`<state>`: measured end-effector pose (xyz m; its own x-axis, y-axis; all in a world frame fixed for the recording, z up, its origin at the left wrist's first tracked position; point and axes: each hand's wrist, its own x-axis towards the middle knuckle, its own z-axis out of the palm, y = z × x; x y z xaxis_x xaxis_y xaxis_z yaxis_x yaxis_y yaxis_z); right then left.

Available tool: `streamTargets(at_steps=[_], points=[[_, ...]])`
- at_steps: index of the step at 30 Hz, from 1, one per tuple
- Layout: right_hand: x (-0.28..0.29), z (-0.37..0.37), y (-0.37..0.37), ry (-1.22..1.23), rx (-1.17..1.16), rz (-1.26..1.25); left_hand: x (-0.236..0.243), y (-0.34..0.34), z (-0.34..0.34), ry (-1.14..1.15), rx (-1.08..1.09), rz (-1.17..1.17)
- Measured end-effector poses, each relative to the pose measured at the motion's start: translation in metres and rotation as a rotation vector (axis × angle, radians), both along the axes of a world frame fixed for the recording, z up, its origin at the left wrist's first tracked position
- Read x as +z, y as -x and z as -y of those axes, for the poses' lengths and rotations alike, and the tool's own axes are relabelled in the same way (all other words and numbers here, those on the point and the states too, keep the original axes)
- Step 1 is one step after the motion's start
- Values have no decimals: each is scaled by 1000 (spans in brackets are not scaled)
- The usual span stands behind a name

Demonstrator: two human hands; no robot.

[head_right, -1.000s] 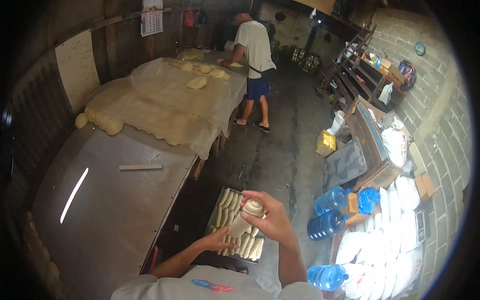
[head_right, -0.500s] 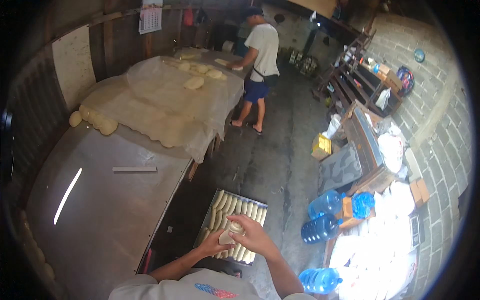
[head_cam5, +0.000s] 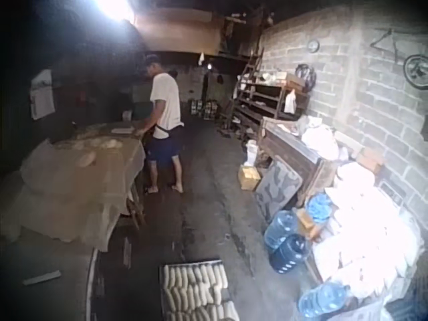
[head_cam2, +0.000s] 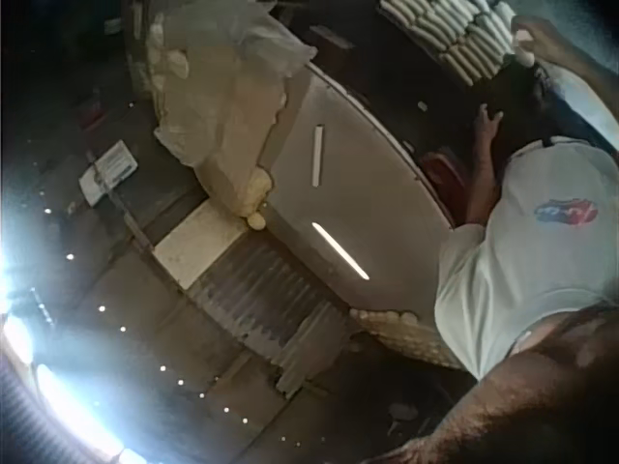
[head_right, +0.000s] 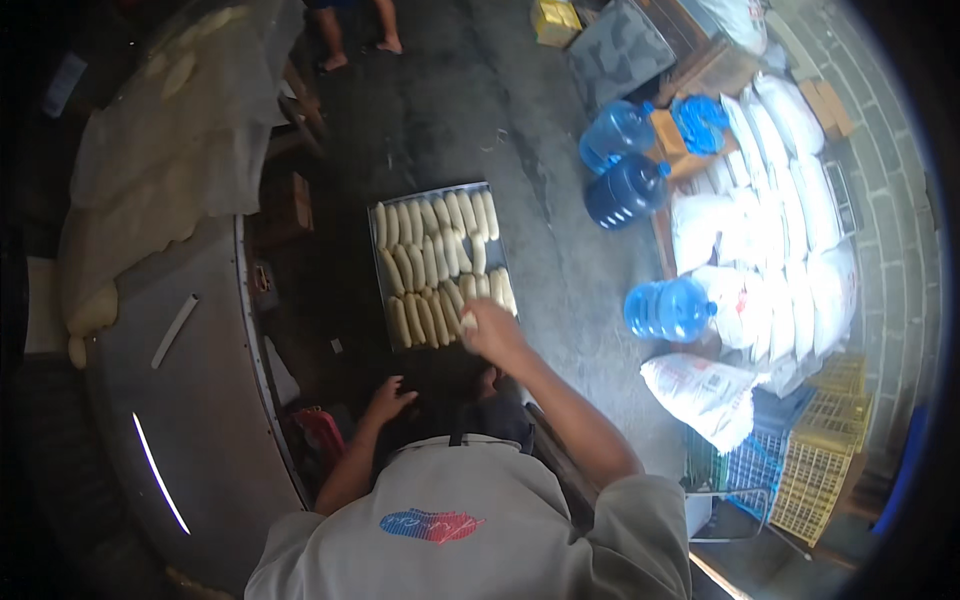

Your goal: The person rolls pieces of dough into long cylinder shapes on a table using a rolling pin and their hands. They then place the rolled dough pieces onto a large metal tray.

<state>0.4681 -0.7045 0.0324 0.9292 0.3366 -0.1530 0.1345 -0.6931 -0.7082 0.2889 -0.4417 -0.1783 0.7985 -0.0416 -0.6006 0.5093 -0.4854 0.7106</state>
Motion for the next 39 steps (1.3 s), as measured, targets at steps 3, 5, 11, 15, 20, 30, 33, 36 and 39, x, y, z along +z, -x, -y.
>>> streamTargets(at_steps=[3,5,11,15,20,30,33,36,39], points=[[-25,30,-37,56,-173,62,-16,36,-35,-54,170,-146],[-47,44,-58,69,-198,97,-14,61,-53,-101,238,-161],[-148,48,-64,176,-114,372,4,119,-66,-101,471,-156],[-181,38,6,282,-220,-251,18,138,-54,31,581,-226],[-184,22,105,553,-16,-476,124,92,-51,581,903,-336],[-154,-181,72,304,1,-84,266,174,-249,357,1221,543],[-79,-306,16,-105,-13,172,254,245,-317,-49,1564,635],[25,-424,-14,-219,250,593,231,291,-356,-655,1635,459],[103,-579,29,-420,489,623,195,334,-375,-1101,1559,57]])
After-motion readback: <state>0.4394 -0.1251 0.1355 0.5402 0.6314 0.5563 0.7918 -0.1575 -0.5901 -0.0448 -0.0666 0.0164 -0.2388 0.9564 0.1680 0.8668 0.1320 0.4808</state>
